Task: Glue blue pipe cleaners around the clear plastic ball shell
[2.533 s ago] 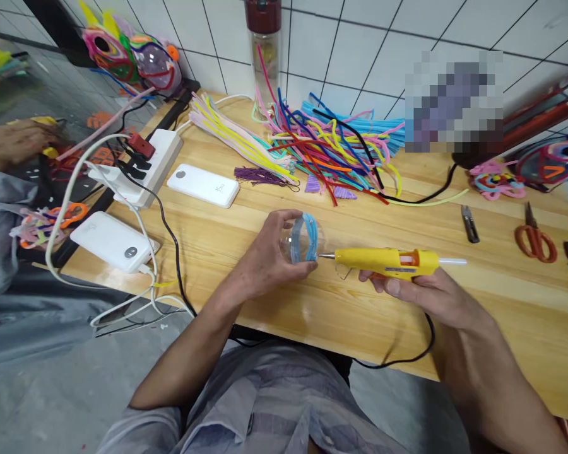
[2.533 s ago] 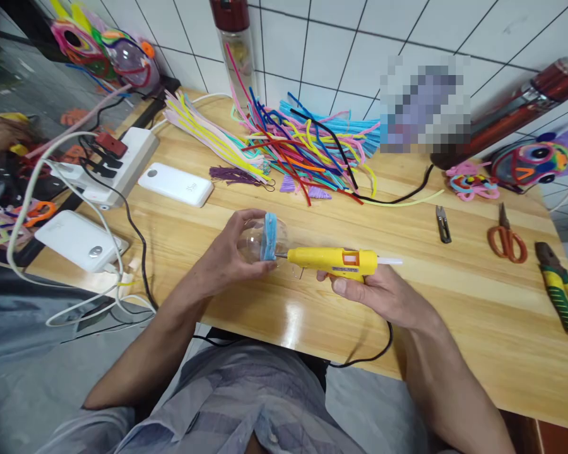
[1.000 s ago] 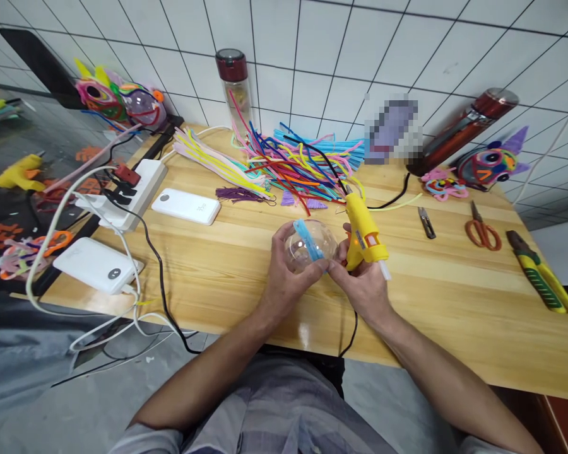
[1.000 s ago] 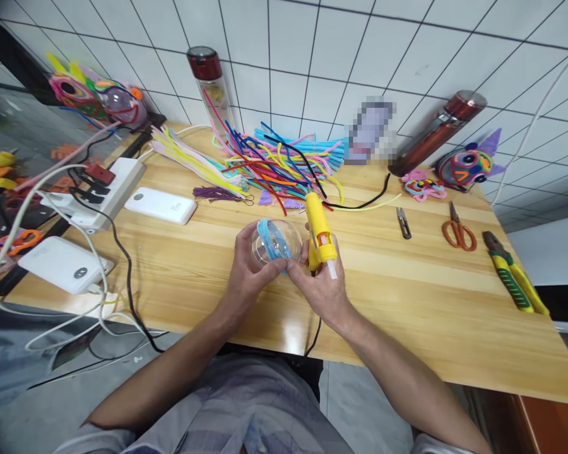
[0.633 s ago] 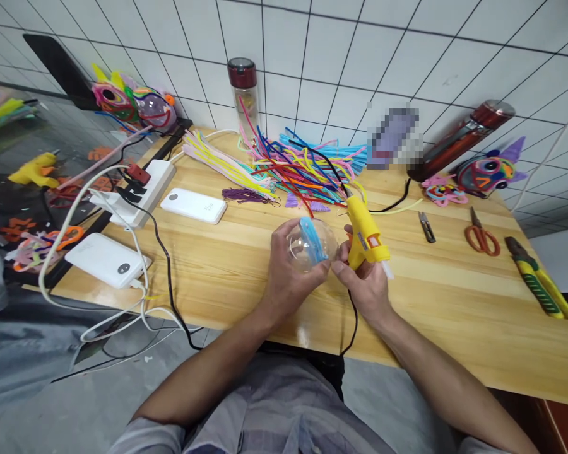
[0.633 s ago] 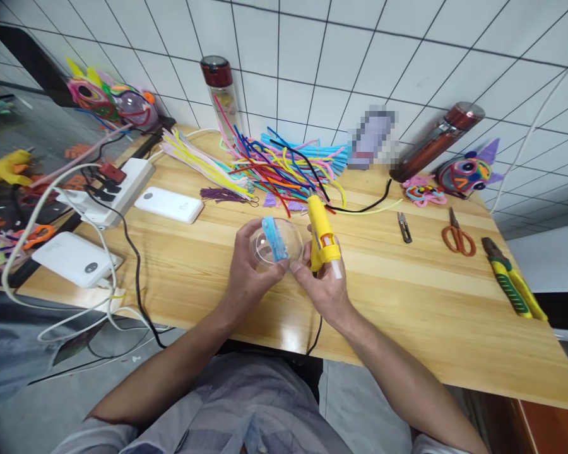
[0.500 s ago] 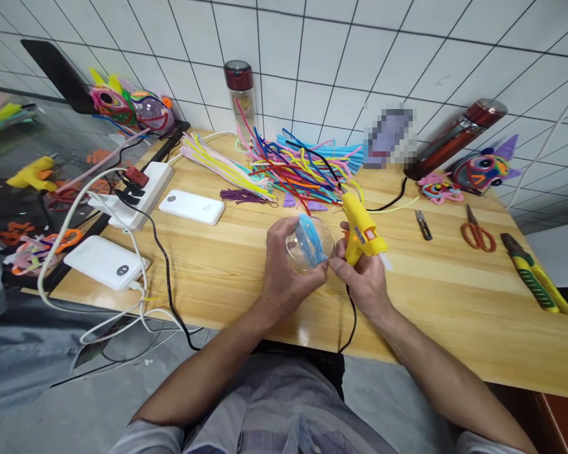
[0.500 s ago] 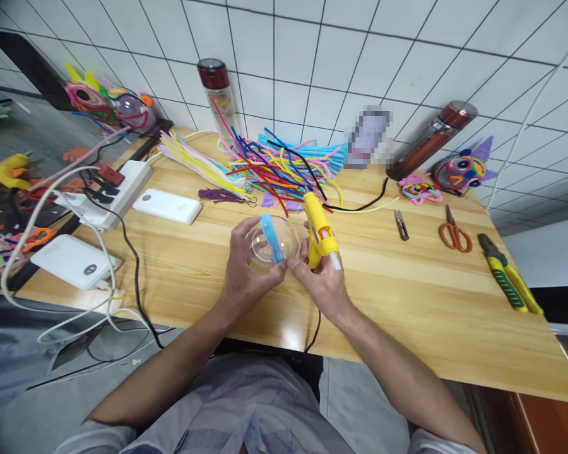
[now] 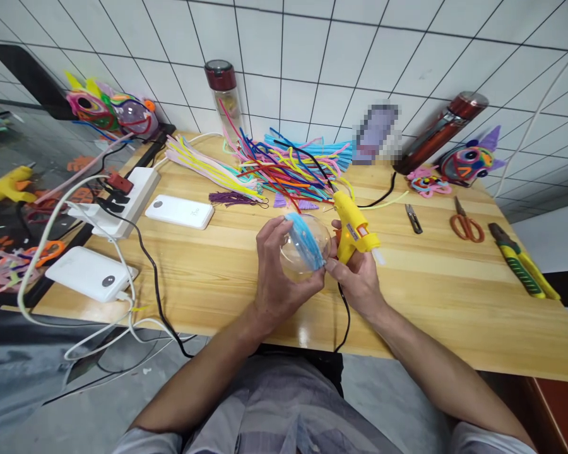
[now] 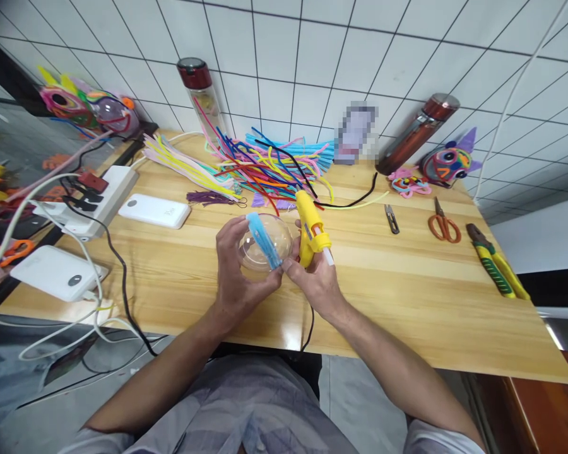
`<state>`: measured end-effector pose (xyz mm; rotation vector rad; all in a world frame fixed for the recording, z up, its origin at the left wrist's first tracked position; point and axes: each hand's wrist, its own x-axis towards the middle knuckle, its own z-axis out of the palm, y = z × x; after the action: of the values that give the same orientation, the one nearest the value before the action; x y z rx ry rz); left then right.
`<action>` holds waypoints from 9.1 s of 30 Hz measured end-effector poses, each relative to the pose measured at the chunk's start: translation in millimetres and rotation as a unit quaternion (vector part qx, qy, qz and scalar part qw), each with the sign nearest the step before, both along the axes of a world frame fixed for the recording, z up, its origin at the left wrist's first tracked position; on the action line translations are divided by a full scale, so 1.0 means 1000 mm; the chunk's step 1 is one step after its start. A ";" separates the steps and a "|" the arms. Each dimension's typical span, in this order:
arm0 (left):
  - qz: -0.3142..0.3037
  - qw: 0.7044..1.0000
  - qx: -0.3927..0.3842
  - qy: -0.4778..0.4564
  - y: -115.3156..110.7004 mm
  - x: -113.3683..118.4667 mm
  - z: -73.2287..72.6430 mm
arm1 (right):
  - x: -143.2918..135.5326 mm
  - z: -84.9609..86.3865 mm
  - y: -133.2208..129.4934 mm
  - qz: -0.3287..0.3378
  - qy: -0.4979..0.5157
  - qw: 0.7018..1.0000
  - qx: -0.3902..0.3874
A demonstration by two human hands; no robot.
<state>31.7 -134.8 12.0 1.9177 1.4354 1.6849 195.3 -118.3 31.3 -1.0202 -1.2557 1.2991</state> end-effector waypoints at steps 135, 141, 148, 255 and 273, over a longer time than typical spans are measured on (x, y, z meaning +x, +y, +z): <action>-0.341 0.783 -0.478 -0.203 0.060 -0.092 0.020 | 0.061 0.013 0.020 0.219 -0.088 0.966 -0.109; -0.349 0.778 -0.480 -0.206 0.059 -0.093 0.019 | 0.062 0.012 0.019 0.223 -0.088 0.966 -0.101; -0.352 0.774 -0.483 -0.206 0.059 -0.093 0.016 | 0.062 0.010 0.020 0.226 -0.079 0.966 -0.093; -0.194 0.937 -0.279 -0.082 0.023 -0.036 0.005 | 0.007 -0.010 0.010 -0.015 -0.126 0.992 -0.018; -0.201 0.964 -0.170 -0.045 0.024 -0.035 -0.019 | 0.012 -0.014 0.014 -0.002 -0.112 0.994 -0.006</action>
<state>-3.7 -110.7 -7.2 1.7656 1.1179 1.2334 207.0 -104.1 16.8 -1.2021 -1.4146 1.2145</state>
